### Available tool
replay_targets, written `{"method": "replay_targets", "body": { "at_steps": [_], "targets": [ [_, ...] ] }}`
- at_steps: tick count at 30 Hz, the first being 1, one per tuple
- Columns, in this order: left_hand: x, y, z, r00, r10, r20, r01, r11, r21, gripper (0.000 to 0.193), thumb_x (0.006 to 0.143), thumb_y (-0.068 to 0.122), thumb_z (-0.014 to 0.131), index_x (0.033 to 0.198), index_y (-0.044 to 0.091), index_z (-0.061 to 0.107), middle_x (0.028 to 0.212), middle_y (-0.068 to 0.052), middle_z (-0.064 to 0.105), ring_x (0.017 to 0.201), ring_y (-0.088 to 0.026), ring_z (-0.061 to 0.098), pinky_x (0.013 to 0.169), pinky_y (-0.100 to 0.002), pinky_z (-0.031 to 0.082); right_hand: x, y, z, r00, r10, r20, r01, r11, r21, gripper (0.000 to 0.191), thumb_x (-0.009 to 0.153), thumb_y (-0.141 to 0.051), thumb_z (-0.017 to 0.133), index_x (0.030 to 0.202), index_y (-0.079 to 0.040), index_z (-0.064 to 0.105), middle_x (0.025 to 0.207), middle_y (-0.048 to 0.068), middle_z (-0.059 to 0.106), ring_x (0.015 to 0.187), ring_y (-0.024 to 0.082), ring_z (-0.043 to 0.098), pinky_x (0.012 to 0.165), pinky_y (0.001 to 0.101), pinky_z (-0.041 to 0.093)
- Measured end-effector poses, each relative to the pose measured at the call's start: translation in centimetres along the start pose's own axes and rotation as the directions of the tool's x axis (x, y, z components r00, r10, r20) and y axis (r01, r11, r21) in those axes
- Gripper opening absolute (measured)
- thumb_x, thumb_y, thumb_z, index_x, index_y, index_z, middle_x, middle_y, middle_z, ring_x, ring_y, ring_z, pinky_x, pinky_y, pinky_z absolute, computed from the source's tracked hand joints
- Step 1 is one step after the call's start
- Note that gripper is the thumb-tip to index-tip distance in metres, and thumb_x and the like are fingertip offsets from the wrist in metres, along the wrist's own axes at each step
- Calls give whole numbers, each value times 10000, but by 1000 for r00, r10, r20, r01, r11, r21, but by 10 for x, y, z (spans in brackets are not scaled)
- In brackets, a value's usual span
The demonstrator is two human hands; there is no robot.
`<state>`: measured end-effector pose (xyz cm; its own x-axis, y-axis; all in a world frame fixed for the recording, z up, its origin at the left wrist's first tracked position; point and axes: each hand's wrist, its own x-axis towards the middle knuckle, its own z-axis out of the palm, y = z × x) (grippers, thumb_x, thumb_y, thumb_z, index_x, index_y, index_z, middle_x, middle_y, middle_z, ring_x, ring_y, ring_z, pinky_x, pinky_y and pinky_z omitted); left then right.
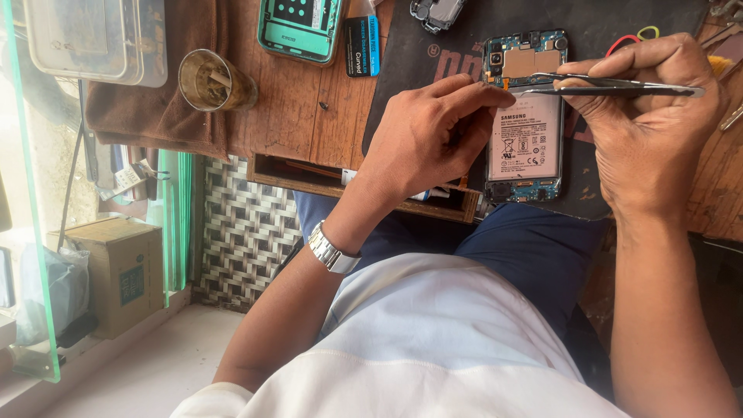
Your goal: The person removes a rubber band from a disassembled smartphone, then uses tweezers to lift and reposition a flexible ribbon cable. The person applies adhesive from a tube to the phone's internal frame and presses the cable into place.
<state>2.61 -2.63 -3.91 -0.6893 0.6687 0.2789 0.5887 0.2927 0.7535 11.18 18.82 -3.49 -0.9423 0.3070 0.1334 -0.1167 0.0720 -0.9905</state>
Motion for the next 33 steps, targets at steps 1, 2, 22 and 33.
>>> {"method": "replay_targets", "body": {
  "at_steps": [1,2,22,33],
  "targets": [
    [0,0,0,1000,5,-5,-5,1000,-2,198,974,91,678,1163,143,709,1016,-14,744,741,-147,757,664,-281,621,0,0,0,1000,-4,4,4,1000,-1,264,1083,80,784,1095,0,533,1076,138,707,1068,194,756,1033,302,651],
    [0,0,1,1000,3,-4,-3,1000,0,198,974,89,678,1162,143,710,1012,-14,743,740,-149,757,663,-282,620,0,0,0,1000,-8,7,8,1000,-3,267,1090,77,787,1095,0,532,1076,138,707,1071,193,755,1033,301,650],
    [0,0,2,1000,2,1,-2,1000,3,194,980,88,668,1162,141,710,1006,-14,745,745,-154,762,671,-285,626,0,2,-2,999,-25,21,25,1000,-13,264,1081,96,775,1099,1,529,1077,141,709,1076,193,755,1035,297,650],
    [-1,-1,3,1000,12,-8,-12,1000,1,187,993,93,659,1167,142,708,1014,-17,744,767,-157,769,686,-285,634,1,3,-3,998,-51,43,51,999,-14,254,1081,112,755,1102,4,526,1081,144,705,1080,182,752,1037,284,648]
  ]
}}
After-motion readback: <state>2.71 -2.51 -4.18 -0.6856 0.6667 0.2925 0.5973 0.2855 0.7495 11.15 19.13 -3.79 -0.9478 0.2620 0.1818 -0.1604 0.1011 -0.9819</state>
